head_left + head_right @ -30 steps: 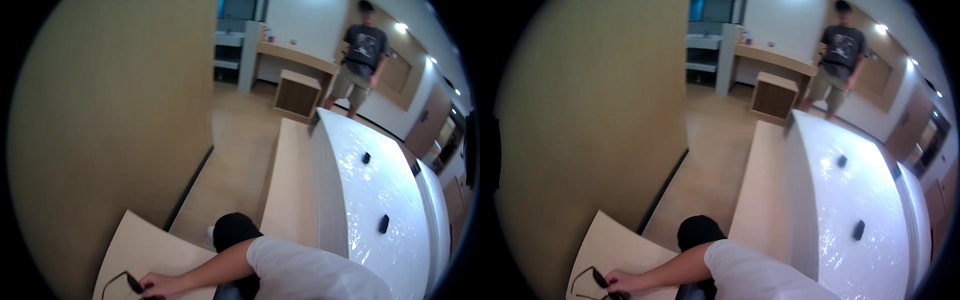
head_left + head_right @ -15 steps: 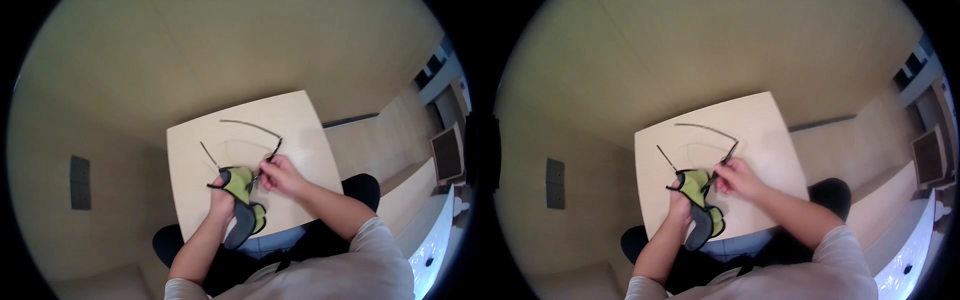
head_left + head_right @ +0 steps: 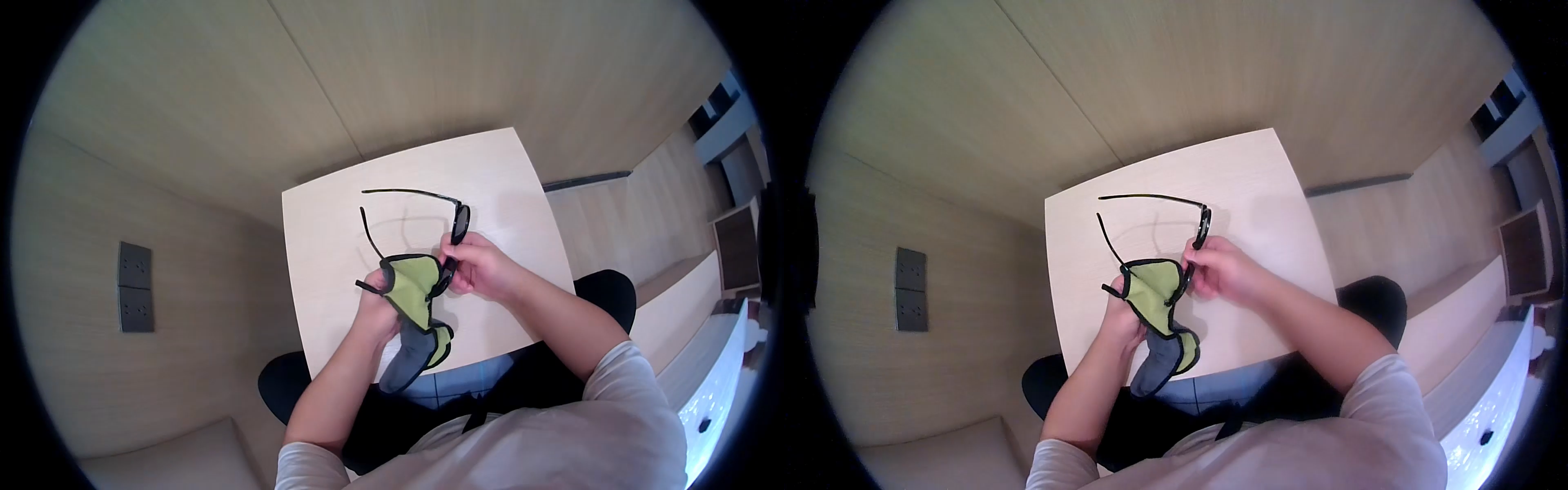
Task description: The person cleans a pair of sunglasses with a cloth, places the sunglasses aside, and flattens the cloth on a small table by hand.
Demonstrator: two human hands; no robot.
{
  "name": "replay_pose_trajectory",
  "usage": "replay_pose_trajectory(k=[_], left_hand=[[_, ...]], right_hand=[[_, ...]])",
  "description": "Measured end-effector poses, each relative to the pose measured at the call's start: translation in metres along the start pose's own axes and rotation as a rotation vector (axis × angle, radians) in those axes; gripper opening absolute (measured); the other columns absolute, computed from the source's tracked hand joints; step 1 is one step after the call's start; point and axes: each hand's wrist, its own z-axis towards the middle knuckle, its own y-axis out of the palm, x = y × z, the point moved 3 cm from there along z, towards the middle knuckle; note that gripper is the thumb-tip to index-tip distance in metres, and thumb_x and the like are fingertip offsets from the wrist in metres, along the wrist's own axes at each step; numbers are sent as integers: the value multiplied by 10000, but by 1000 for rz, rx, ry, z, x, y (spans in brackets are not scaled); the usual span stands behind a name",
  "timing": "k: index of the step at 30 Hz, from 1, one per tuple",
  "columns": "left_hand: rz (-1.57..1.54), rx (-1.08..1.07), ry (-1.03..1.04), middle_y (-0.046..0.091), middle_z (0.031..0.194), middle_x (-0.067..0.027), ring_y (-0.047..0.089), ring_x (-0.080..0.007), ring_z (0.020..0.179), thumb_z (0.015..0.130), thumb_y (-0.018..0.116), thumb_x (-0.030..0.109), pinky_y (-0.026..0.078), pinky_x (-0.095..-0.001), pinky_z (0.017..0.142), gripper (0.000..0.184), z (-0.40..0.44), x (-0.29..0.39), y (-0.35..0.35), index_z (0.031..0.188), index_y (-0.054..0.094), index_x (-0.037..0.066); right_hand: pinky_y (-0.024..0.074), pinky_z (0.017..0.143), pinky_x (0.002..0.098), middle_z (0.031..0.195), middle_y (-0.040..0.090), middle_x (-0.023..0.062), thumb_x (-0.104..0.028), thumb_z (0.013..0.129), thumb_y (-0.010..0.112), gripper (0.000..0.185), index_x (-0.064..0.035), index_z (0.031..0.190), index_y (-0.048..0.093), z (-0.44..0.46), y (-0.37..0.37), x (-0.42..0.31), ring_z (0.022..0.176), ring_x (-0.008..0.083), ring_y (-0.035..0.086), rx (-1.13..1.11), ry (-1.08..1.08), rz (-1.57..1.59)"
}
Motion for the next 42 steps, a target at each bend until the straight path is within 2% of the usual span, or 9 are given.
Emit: replay_pose_trajectory(k=[14,17,19,20,22,24,26,28,42], left_hand=[[-93,166,140,677,1044,-85,686,-220,899,909,682,77,577,-345,794,305,19,43,-30,1190,592,-2],[918,247,509,666,946,-107,678,-289,868,819,791,150,551,-388,787,387,14,48,-43,1117,615,-22],[1812,294,327,663,912,-172,673,-367,880,757,824,211,541,-435,780,397,-33,104,-1,1021,664,-38],[1982,330,30,671,914,-199,652,-412,892,745,816,248,537,-449,795,348,-50,124,12,926,703,-27],[1749,428,42,694,905,-194,689,-332,805,852,698,137,542,-404,698,151,-81,164,15,888,708,-9],[1320,396,592,679,895,-91,630,-139,823,933,629,95,493,-268,720,158,-105,207,43,1025,702,-11],[1253,307,1187,568,1343,-230,626,-306,1105,866,699,207,515,-327,756,612,-114,236,89,1393,485,-17],[1154,195,1492,572,1328,-225,627,-302,1096,871,693,203,515,-327,758,591,-118,248,112,1380,490,-17],[904,15,1719,601,1225,-191,635,-273,1033,905,652,177,519,-327,773,444,-130,251,130,1287,531,-15]], right_hand=[[378,445,279,598,555,75,-226,983,580,213,-43,883,540,2,0,3,458,153,509,67,90,-204],[422,476,286,629,585,79,-222,1010,554,216,-38,896,545,2,-4,8,478,166,532,80,81,-271],[445,485,283,639,596,67,-198,1015,554,200,-41,891,559,0,3,0,504,156,558,104,80,-397],[445,485,283,639,596,67,-198,1015,554,200,-41,891,559,0,4,-3,504,156,558,110,83,-399],[441,478,271,644,605,55,-201,1010,568,206,-48,873,567,-2,9,-2,510,142,567,29,52,-464],[440,457,251,631,607,43,-230,999,595,214,-59,870,580,0,10,0,501,129,575,10,9,-516],[441,445,253,620,602,39,-241,999,594,219,-62,874,581,2,4,3,504,124,580,134,60,-527],[456,448,280,640,617,56,-245,988,621,247,-54,842,568,3,0,1,495,137,581,149,79,-501],[457,487,273,646,592,40,-215,1009,579,168,-78,929,525,1,2,5,529,140,570,8,69,-356]])
